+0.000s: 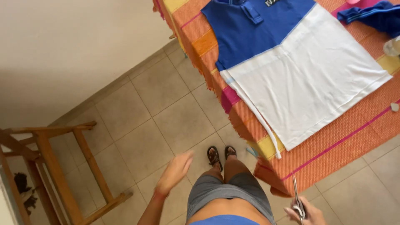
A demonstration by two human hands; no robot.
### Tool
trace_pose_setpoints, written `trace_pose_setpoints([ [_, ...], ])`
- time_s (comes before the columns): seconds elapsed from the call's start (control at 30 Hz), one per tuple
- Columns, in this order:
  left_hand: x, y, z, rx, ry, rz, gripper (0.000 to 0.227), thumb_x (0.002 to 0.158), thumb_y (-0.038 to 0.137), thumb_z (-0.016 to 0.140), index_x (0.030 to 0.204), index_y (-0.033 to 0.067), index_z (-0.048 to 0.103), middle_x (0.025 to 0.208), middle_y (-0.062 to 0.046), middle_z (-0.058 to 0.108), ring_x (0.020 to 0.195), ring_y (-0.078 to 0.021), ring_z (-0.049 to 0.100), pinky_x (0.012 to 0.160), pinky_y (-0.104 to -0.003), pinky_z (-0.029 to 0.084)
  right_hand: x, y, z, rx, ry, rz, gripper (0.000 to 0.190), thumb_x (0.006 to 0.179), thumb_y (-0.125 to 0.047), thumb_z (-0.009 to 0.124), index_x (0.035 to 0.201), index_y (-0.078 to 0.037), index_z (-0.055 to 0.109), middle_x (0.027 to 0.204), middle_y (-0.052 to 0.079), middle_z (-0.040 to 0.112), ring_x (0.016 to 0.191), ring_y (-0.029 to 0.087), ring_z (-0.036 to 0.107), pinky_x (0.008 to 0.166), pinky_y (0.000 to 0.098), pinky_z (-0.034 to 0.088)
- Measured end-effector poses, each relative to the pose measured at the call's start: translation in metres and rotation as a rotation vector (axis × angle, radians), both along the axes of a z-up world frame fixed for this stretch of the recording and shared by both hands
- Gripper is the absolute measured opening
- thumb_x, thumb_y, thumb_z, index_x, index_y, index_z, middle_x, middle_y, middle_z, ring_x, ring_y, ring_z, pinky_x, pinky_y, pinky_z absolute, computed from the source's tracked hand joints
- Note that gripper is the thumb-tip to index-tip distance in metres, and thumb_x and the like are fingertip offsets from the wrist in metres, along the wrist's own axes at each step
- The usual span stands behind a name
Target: The person uses scissors to trim the white fabric of a blue and white polo shirt laid out on a table. They cut along the bottom edge and the side seam of the white section, removing excess material.
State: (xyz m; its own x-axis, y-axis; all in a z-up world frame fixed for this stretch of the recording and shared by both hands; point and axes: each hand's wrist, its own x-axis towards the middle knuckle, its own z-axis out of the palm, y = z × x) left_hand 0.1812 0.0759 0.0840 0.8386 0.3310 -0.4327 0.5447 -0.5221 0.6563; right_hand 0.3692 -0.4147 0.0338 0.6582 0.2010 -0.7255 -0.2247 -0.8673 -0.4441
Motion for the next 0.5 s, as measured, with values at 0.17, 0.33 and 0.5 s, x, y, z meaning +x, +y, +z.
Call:
trace_pose_setpoints([
  [0.17, 0.201, 0.049, -0.050, 0.131, -0.463, 0.044, 0.047, 0.110, 0.011, 0.056, 0.156, -0.0009, 0.053, 0.161, -0.022, 0.055, 0.150, -0.0360, 0.051, 0.128, -0.048, 0.039, 0.054, 0.089, 0.028, 0.148, -0.242, 0.330, 0.033, 0.085, -0.048, 0.084, 0.095, -0.019, 0.073, 0.076, -0.003, 0.073, 0.066, 0.012, 0.069, 0.068, 0.0279, 0.057],
  [0.33, 0.329, 0.106, -0.121, 0.292, -0.748, 0.229, 0.044, 0.099, 0.001, 0.068, 0.142, -0.0032, 0.060, 0.137, -0.022, 0.065, 0.122, -0.0418, 0.065, 0.109, -0.049, 0.051, 0.123, 0.141, 0.016, 0.375, -0.360, 0.378, 0.017, 0.089, -0.027, 0.085, 0.098, -0.018, 0.073, 0.088, -0.005, 0.078, 0.075, 0.011, 0.074, 0.077, 0.0273, 0.057],
  [0.5, 0.370, 0.131, -0.180, 0.238, -0.584, 0.536, 0.044, 0.087, 0.012, 0.087, 0.124, 0.0103, 0.064, 0.113, -0.008, 0.070, 0.101, -0.0264, 0.065, 0.098, -0.041, 0.051, 0.205, 0.216, 0.026, 0.313, -0.399, 0.275, 0.019, 0.095, -0.019, 0.083, 0.102, -0.010, 0.069, 0.078, 0.002, 0.069, 0.067, 0.013, 0.058, 0.064, 0.0287, 0.047],
])
